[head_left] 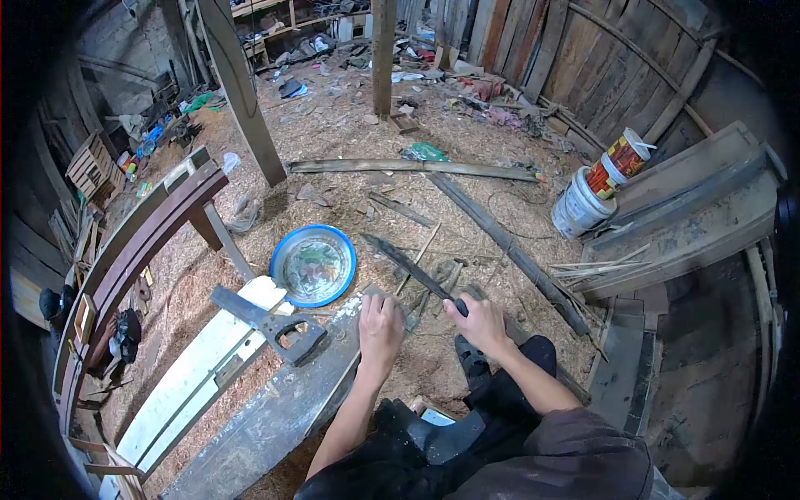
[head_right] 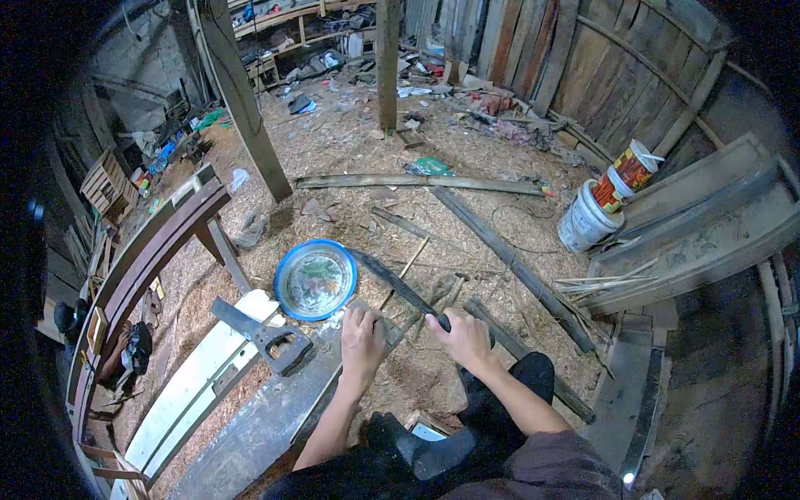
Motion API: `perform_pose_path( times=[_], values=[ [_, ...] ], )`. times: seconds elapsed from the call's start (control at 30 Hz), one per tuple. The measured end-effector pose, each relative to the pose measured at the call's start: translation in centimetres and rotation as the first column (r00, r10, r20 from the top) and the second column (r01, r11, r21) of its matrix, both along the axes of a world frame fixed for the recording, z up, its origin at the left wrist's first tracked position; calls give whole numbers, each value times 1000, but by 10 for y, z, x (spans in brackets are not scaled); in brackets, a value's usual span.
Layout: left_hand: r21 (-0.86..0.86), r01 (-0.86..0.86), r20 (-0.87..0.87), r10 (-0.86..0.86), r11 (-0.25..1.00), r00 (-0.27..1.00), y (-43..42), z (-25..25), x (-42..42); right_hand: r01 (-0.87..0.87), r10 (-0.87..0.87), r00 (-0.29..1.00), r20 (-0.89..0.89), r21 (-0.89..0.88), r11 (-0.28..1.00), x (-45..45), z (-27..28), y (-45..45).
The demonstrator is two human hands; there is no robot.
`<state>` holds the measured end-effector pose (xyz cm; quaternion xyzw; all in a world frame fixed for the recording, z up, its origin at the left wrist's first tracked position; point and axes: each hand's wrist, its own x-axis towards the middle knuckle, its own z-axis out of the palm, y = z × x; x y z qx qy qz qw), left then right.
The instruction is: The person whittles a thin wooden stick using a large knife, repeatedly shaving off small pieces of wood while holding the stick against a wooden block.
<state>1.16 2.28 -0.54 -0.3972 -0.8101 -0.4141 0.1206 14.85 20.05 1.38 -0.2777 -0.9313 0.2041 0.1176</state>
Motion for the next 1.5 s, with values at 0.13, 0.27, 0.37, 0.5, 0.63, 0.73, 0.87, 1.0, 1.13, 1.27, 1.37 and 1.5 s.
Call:
perform_pose_path(
  times=[0.13,0.27,0.37,0.5,0.63,0.73,0.87,1.0,1.13,1.27,1.37,1.5],
  values=[
    [0,2,39,-2,1000,999,-18,9,1,-17,31,991,129,-112,994,14,21,-19],
    [-35,2,79,1,999,997,-30,18,-1,-84,94,992,84,-111,990,20,28,-31],
    [-46,1,75,2,999,997,-31,14,-1,-30,42,996,84,-134,990,18,28,-41],
    [-43,-21,-18,20,999,1000,-30,8,-9,-50,62,994,94,-125,991,11,17,-42],
    [-69,-7,27,9,998,1000,-33,3,-9,-49,48,995,88,3,999,2,18,-27],
    [-72,-17,60,21,997,998,-34,6,-7,38,-39,998,51,19,999,-11,7,-20],
    [-178,-32,81,47,984,996,-34,5,-10,-33,34,994,101,-6,999,-11,11,-23],
    [-261,-103,-45,95,960,994,-31,11,-7,-67,71,988,136,-30,997,-23,16,3],
    [-368,-112,-72,91,923,993,-27,2,-6,67,-66,998,22,-79,995,-33,2,14],
    [-412,-80,-33,73,908,997,-25,0,-6,-151,144,978,153,40,988,-16,1,-5],
    [-413,-73,-40,61,908,997,-25,-3,-11,-263,238,958,160,161,951,-26,-12,22],
    [-411,-96,-93,63,907,994,-24,-5,-10,127,-123,991,60,-64,990,-47,-3,38]
  ],
)
